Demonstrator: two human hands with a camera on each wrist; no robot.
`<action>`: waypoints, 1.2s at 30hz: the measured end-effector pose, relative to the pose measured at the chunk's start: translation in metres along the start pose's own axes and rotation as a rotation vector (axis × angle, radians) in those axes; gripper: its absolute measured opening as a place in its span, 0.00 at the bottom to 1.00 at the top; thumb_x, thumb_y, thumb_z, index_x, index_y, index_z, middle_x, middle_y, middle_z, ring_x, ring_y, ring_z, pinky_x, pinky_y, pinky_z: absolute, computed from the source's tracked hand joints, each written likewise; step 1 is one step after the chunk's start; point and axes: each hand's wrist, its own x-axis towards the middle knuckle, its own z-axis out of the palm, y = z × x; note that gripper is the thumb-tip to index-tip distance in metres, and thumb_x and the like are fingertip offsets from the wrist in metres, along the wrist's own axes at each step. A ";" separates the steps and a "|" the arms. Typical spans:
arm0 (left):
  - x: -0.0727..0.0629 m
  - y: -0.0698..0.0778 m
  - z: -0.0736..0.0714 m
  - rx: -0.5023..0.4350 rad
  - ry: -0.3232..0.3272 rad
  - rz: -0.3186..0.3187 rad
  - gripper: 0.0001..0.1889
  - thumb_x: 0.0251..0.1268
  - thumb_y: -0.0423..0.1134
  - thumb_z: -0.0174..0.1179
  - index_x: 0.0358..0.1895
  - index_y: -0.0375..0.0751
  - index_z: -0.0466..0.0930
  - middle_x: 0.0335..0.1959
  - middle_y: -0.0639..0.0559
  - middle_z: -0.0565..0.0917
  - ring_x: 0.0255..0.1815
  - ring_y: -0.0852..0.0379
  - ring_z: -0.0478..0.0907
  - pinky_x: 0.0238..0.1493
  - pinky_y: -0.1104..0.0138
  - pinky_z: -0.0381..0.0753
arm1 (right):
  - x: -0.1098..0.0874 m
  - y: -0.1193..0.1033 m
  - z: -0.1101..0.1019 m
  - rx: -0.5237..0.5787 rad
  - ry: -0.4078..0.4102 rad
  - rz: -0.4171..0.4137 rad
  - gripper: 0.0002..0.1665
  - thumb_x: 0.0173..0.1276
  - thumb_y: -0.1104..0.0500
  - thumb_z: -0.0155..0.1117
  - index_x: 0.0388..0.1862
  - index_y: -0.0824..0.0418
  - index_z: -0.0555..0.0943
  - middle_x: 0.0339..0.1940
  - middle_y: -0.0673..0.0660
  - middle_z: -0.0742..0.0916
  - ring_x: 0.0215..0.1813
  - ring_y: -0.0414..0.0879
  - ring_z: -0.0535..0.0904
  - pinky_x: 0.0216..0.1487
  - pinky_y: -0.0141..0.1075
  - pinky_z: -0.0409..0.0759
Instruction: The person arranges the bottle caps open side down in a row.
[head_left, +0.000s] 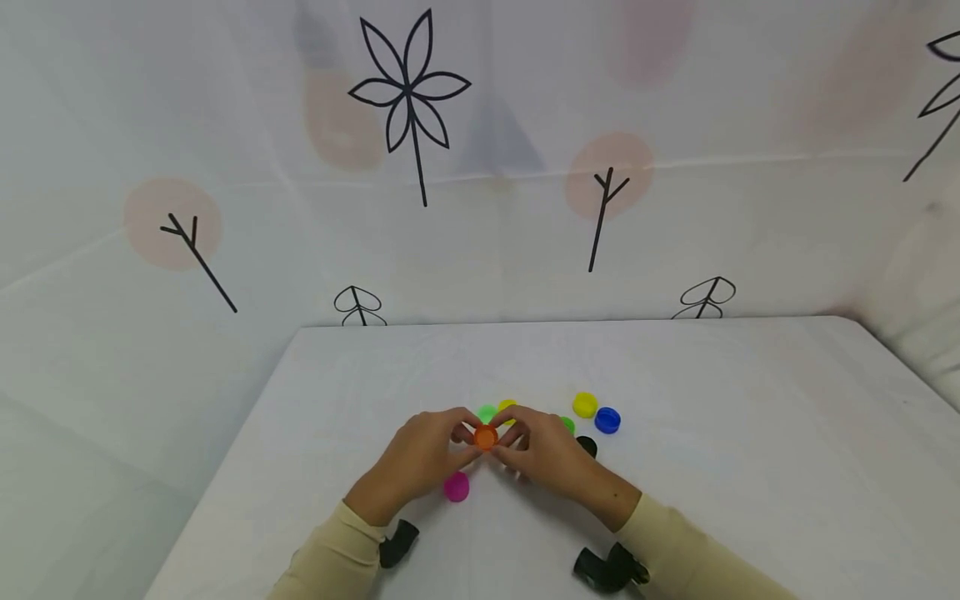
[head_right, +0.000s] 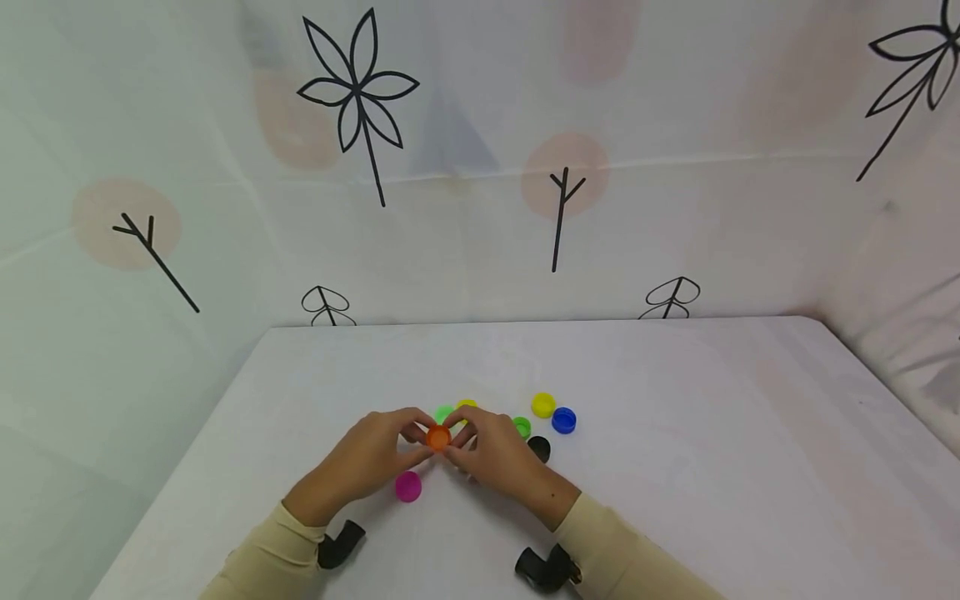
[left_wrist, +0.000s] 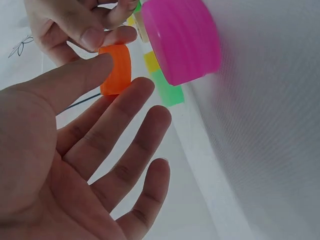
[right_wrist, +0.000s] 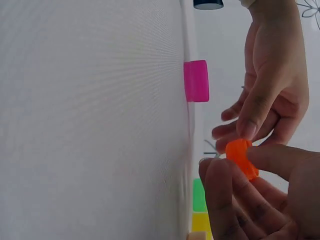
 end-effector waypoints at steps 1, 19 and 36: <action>0.000 0.000 0.000 -0.002 0.004 0.001 0.16 0.60 0.45 0.71 0.50 0.49 0.83 0.37 0.57 0.90 0.43 0.56 0.85 0.46 0.59 0.81 | 0.000 0.000 0.000 0.016 0.001 0.004 0.18 0.67 0.59 0.70 0.54 0.60 0.79 0.35 0.56 0.90 0.27 0.44 0.85 0.26 0.33 0.83; -0.001 0.003 0.000 -0.017 0.066 0.065 0.16 0.56 0.41 0.74 0.47 0.50 0.82 0.35 0.57 0.88 0.38 0.59 0.82 0.40 0.66 0.81 | 0.001 0.000 -0.002 0.191 -0.015 0.092 0.18 0.74 0.50 0.62 0.52 0.61 0.74 0.36 0.59 0.90 0.28 0.48 0.86 0.29 0.40 0.85; -0.001 0.001 -0.003 -0.033 0.062 0.090 0.14 0.57 0.41 0.74 0.45 0.52 0.82 0.39 0.62 0.87 0.41 0.61 0.82 0.42 0.70 0.81 | 0.001 0.000 -0.002 0.218 -0.020 0.097 0.18 0.72 0.50 0.65 0.50 0.61 0.73 0.39 0.61 0.90 0.29 0.49 0.87 0.29 0.40 0.85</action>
